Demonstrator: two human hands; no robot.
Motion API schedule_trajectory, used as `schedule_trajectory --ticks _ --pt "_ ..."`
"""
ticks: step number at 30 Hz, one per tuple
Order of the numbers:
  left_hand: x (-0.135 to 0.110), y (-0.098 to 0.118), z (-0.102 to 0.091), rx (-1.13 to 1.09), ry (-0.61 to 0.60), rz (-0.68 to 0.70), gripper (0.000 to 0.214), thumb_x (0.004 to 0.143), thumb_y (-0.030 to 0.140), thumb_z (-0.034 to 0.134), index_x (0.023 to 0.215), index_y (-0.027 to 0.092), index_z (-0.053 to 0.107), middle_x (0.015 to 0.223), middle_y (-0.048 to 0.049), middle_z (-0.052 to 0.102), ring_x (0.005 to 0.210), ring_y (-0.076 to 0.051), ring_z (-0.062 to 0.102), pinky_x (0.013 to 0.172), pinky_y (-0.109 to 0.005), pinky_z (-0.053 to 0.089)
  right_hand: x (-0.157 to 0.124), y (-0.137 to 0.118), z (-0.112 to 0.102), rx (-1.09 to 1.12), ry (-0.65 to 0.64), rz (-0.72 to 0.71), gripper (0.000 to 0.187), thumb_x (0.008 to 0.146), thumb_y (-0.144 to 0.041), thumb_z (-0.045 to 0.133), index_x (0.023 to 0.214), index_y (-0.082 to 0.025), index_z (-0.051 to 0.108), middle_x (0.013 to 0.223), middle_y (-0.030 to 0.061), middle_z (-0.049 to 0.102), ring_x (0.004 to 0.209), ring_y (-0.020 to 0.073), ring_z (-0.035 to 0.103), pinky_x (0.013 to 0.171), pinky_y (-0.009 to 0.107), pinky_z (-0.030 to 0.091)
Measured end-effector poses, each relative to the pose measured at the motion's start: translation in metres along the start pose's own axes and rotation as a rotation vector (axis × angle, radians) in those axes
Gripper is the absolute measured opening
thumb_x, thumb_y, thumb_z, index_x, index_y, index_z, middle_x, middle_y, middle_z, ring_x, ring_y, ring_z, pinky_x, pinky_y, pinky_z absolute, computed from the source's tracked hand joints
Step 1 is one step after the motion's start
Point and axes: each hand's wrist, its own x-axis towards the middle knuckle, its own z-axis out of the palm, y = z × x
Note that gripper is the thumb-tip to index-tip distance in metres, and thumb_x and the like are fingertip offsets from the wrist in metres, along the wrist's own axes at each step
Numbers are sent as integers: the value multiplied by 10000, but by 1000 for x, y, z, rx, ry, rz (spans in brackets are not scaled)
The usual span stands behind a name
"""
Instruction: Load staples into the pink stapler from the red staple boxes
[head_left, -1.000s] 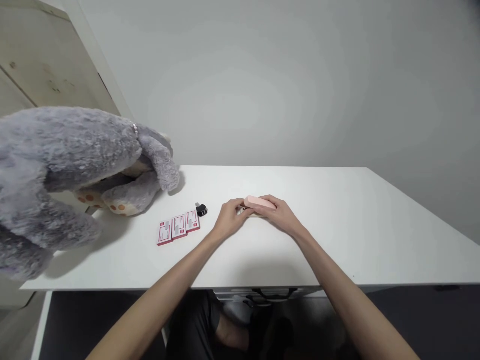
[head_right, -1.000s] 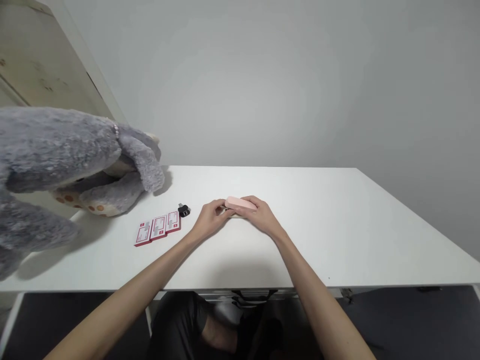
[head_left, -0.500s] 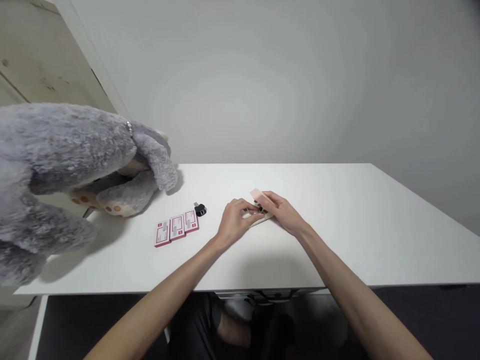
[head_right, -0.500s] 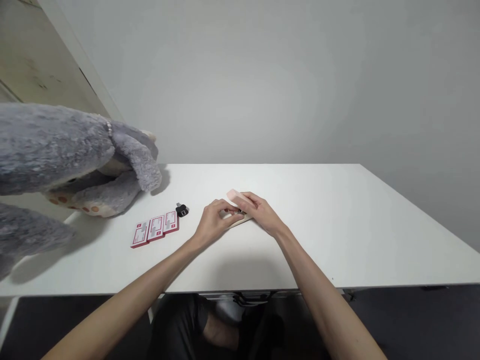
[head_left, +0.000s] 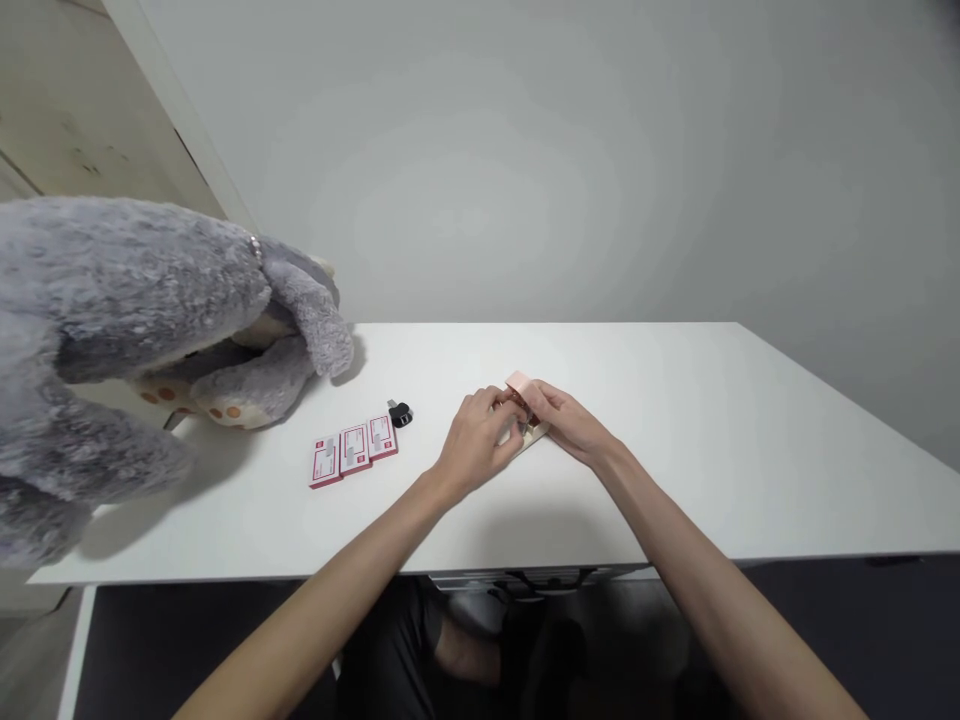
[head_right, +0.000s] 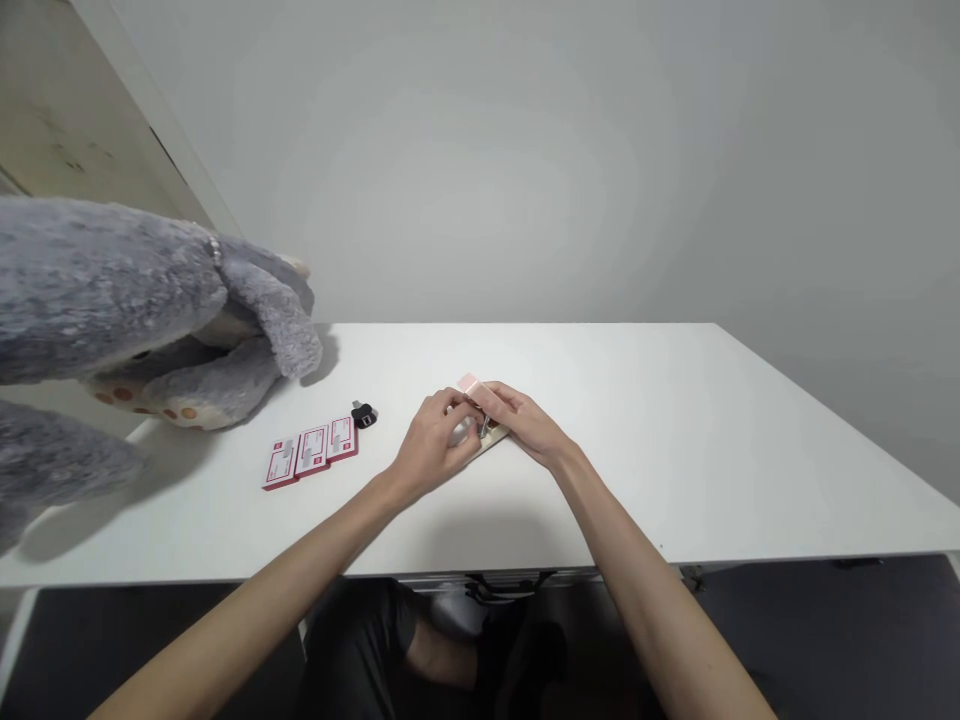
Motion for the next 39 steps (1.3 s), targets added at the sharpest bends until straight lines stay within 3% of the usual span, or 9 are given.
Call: schedule_trajectory --ticks 8,13,17,21,23,26,29,39 --pt "2 3 -2 -11 16 17 37 903 194 656 936 210 653 1029 -72 660 922 -232 602 829 -385 465 1 3 -2 -35 -35 -11 452 922 -669 756 1071 -243 739 936 24 644 835 187 574 758 314 484" --pt "1 7 -5 -84 45 -69 102 857 154 658 936 218 657 991 -60 661 926 -236 589 853 -397 464 0 2 -2 -36 -47 -3 446 921 -673 755 1047 -245 747 964 34 670 846 195 587 763 320 489" --pt "8 3 -6 -465 168 -351 84 829 142 619 867 217 623 948 -36 657 886 -196 598 837 -356 487 1 6 -4 -31 6 15 478 926 -688 738 1123 -254 759 1077 60 720 910 218 629 774 331 494" --pt "19 -11 -8 -1175 308 -788 81 820 193 610 873 202 550 969 -31 660 694 -113 566 586 -239 423 3 12 -6 -66 101 -36 487 891 -656 795 1184 -268 763 1225 85 736 1083 258 667 867 356 515" --pt "22 -18 -11 -1450 336 -914 150 778 183 629 873 202 514 897 -8 634 585 -74 498 481 -191 330 4 13 -6 -92 154 -80 478 874 -639 818 1171 -268 764 1182 78 748 1050 249 678 893 366 521" --pt "23 -23 -15 -1649 299 -990 153 769 174 619 844 206 490 668 73 444 450 -48 309 388 -169 179 5 13 -7 -154 222 -108 472 872 -630 819 1157 -258 760 1090 67 760 973 236 684 910 386 526" --pt "22 -23 -17 -1707 227 -1002 124 804 196 607 800 202 483 606 101 302 415 -45 212 365 -171 125 6 12 -6 -238 298 -147 483 878 -626 805 1175 -248 754 1084 72 764 986 251 687 925 413 530" --pt "20 -24 -13 -1789 260 -1050 102 786 191 608 852 182 531 658 67 413 453 -52 325 397 -166 230 3 14 -1 -446 483 -246 486 915 -570 781 1307 -284 755 1383 78 732 1326 341 640 1113 500 494"
